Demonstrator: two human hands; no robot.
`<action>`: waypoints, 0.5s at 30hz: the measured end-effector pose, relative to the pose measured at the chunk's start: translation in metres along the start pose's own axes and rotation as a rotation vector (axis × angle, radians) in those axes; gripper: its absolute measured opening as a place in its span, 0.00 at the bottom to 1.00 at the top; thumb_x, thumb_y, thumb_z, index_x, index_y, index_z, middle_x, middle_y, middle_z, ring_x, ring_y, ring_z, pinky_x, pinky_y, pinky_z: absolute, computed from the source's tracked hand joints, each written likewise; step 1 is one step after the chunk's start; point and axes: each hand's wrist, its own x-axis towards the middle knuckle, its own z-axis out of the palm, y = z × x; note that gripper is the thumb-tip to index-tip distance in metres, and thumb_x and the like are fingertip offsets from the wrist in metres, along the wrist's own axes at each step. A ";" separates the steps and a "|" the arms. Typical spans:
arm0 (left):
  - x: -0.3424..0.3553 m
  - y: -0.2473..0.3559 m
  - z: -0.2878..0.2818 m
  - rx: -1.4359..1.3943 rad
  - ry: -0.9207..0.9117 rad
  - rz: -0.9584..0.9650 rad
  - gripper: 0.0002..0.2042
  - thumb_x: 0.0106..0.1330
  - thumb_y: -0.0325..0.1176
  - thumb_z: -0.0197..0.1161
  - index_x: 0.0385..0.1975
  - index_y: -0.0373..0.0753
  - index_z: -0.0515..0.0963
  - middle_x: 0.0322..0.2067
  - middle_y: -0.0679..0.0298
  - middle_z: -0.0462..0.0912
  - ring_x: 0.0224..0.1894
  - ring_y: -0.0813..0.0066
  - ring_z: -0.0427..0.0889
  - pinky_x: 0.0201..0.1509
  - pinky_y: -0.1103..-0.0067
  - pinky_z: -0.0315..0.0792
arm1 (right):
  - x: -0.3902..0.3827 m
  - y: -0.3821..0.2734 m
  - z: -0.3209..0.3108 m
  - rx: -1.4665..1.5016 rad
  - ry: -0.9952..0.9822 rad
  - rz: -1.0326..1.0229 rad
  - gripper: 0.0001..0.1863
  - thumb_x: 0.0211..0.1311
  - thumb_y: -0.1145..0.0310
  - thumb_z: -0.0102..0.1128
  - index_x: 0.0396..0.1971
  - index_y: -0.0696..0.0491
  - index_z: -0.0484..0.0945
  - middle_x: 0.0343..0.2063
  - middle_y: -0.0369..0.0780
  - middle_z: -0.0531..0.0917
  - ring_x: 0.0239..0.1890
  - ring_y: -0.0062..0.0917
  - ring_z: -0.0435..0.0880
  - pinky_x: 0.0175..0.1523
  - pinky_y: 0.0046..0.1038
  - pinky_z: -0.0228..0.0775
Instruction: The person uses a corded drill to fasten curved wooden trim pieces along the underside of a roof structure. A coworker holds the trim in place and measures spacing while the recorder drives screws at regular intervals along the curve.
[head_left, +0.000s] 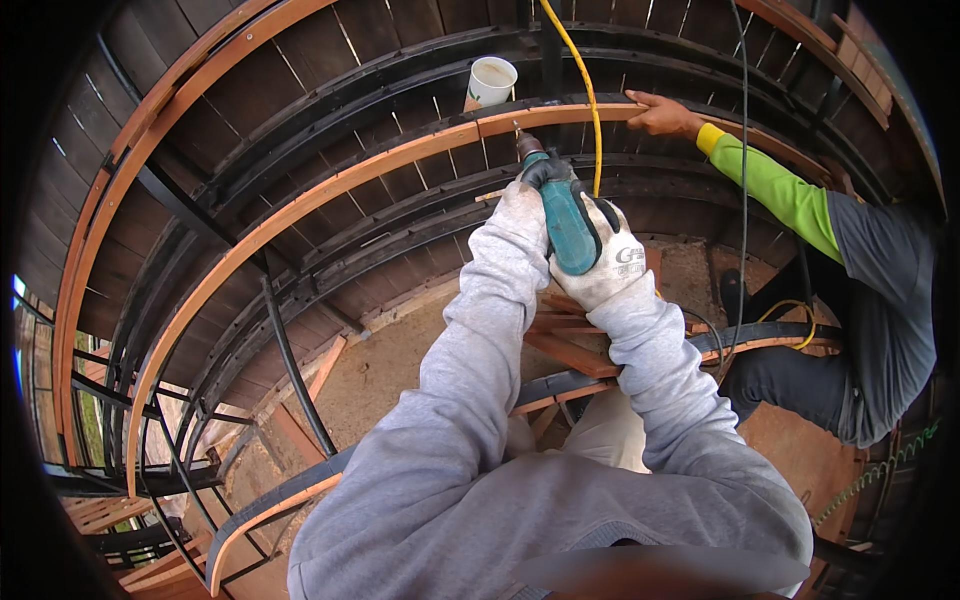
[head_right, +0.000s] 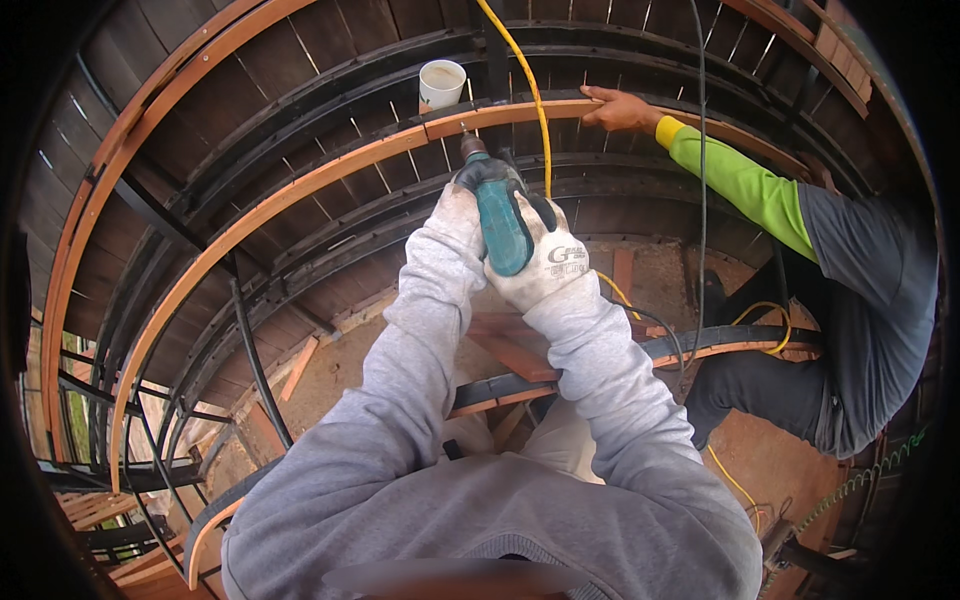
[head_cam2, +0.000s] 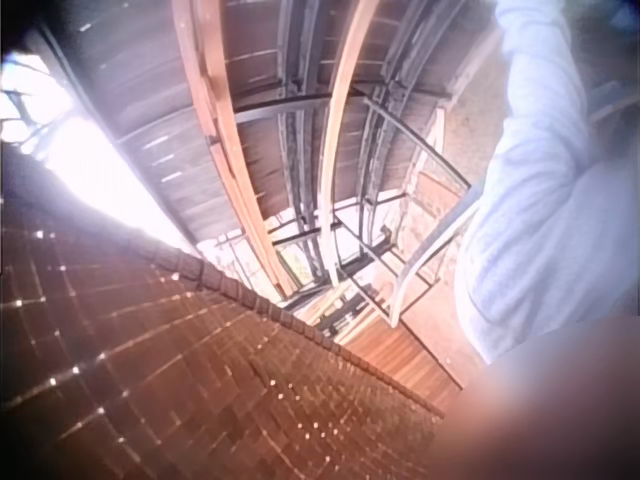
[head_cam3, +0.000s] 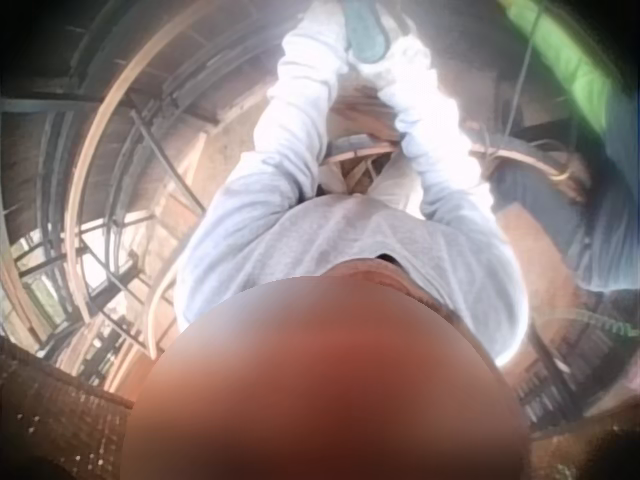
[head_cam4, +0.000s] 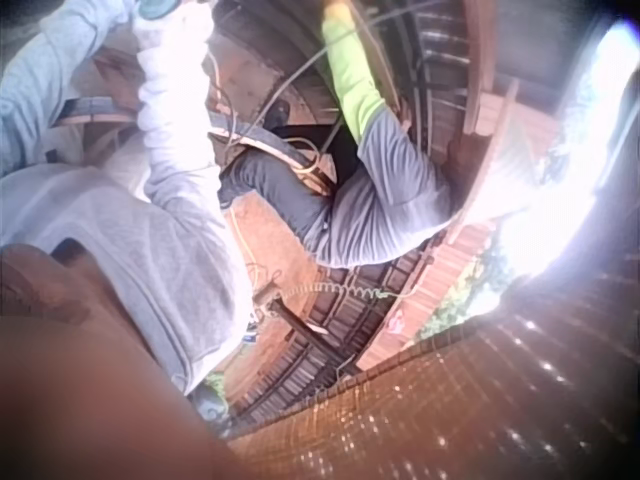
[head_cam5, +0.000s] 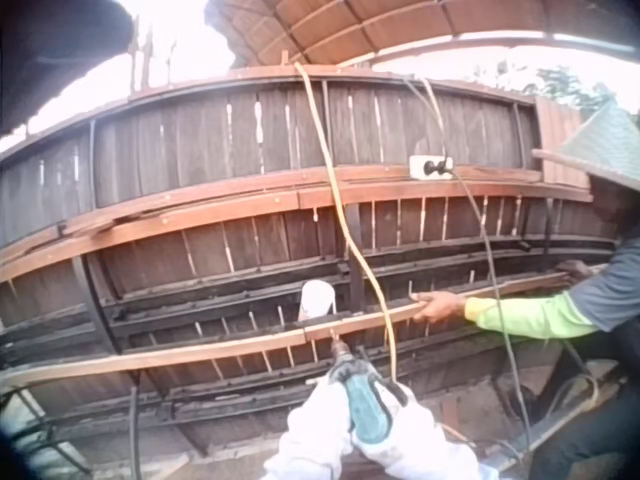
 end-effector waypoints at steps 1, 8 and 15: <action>-0.001 0.000 0.000 0.022 0.013 0.010 0.08 0.65 0.36 0.64 0.38 0.39 0.79 0.29 0.62 0.81 0.29 0.67 0.81 0.38 0.75 0.80 | 0.001 0.000 -0.002 0.012 0.010 -0.025 0.44 0.47 0.58 0.74 0.66 0.52 0.67 0.56 0.55 0.77 0.55 0.52 0.80 0.59 0.45 0.76; -0.001 0.002 0.000 -0.011 -0.029 -0.009 0.08 0.64 0.35 0.64 0.37 0.39 0.80 0.29 0.62 0.82 0.30 0.67 0.82 0.40 0.74 0.80 | 0.000 -0.004 -0.006 0.014 -0.011 -0.007 0.43 0.47 0.59 0.73 0.66 0.51 0.68 0.56 0.55 0.77 0.54 0.52 0.81 0.57 0.44 0.78; -0.002 0.001 -0.002 -0.069 -0.090 -0.005 0.07 0.63 0.34 0.63 0.35 0.37 0.80 0.28 0.61 0.82 0.31 0.66 0.82 0.41 0.74 0.80 | 0.001 -0.003 -0.003 -0.043 -0.048 0.021 0.41 0.48 0.57 0.72 0.65 0.50 0.70 0.55 0.56 0.77 0.54 0.53 0.81 0.57 0.45 0.79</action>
